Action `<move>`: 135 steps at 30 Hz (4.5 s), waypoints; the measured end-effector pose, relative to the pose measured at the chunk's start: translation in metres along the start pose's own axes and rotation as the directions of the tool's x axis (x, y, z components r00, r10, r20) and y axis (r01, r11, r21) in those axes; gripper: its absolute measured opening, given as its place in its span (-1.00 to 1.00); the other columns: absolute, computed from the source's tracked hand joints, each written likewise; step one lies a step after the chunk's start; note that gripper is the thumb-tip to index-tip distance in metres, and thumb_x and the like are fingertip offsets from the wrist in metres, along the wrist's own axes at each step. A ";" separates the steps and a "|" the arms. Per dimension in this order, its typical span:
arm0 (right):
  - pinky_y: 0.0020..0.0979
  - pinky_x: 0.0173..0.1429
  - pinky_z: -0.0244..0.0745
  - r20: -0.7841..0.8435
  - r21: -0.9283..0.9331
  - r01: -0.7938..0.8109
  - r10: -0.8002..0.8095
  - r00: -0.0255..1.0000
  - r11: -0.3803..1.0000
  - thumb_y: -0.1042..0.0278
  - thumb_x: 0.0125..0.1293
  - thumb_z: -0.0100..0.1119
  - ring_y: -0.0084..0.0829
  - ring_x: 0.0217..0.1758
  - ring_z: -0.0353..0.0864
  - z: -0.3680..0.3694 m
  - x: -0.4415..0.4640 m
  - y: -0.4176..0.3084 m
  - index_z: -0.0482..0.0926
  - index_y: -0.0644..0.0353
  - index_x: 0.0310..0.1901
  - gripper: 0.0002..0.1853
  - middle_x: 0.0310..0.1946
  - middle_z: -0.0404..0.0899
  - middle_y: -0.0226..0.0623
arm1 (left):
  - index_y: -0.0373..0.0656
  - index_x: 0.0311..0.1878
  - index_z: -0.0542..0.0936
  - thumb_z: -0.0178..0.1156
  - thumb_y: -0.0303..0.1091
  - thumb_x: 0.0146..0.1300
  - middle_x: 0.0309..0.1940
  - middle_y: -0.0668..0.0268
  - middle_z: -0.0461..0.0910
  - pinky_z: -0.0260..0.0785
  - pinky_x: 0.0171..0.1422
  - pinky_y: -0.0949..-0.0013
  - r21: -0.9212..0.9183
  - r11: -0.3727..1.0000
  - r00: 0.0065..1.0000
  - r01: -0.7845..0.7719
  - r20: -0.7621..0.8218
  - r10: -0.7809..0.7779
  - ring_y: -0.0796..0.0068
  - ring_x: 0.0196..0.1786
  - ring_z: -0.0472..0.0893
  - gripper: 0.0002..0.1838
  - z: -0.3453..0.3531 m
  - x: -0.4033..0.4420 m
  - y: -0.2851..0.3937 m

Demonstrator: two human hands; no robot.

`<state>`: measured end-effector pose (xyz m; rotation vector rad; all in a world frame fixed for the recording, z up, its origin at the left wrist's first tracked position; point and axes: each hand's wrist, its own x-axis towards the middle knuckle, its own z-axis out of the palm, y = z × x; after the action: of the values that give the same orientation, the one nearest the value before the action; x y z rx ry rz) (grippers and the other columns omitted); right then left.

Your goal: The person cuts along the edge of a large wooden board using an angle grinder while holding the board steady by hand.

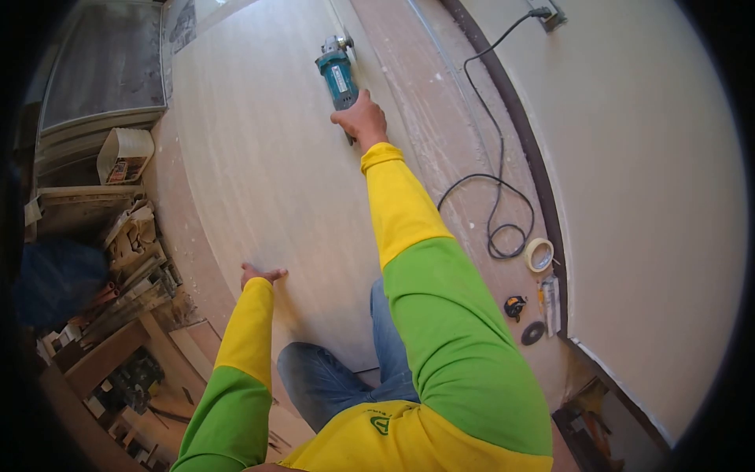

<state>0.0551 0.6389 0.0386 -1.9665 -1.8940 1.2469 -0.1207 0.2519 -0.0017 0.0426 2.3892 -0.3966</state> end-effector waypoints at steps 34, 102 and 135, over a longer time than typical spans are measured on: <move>-0.19 0.35 0.52 -0.007 0.005 0.002 -0.002 1.000 1.000 0.03 0.06 0.43 0.01 0.23 0.66 -0.003 -0.013 0.004 0.37 0.17 0.32 -0.20 0.17 0.64 0.03 | -0.11 0.67 -0.15 0.69 0.25 -0.30 0.63 -0.07 0.05 0.16 0.62 -0.12 -0.152 0.977 0.988 -0.151 -0.068 0.142 -0.07 0.59 0.26 0.59 0.014 -0.012 -0.048; -0.24 0.34 0.52 0.010 0.008 0.014 -0.014 1.000 1.000 -0.01 -0.01 0.49 -0.01 0.24 0.64 0.000 -0.003 0.012 0.36 0.21 0.37 -0.09 0.20 0.61 0.04 | -0.26 0.65 -0.12 0.78 0.14 -0.45 0.51 -0.10 0.31 0.28 0.59 0.01 -0.082 0.972 0.968 0.221 0.138 -0.209 -0.05 0.53 0.36 0.67 0.089 -0.049 -0.112; -0.18 0.33 0.53 0.006 -0.014 -0.009 0.009 1.000 1.000 0.00 0.00 0.44 0.04 0.21 0.66 0.001 -0.051 0.044 0.37 0.19 0.33 -0.15 0.16 0.64 0.07 | -0.26 0.65 -0.11 0.77 0.16 -0.42 0.50 -0.11 0.32 0.28 0.59 -0.02 -0.087 0.974 0.969 0.209 0.150 -0.194 -0.08 0.52 0.37 0.64 0.083 -0.055 -0.109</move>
<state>0.0951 0.5846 0.0347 -1.9825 -1.9045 1.2457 -0.0408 0.1281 0.0050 -0.2695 2.2767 -0.3578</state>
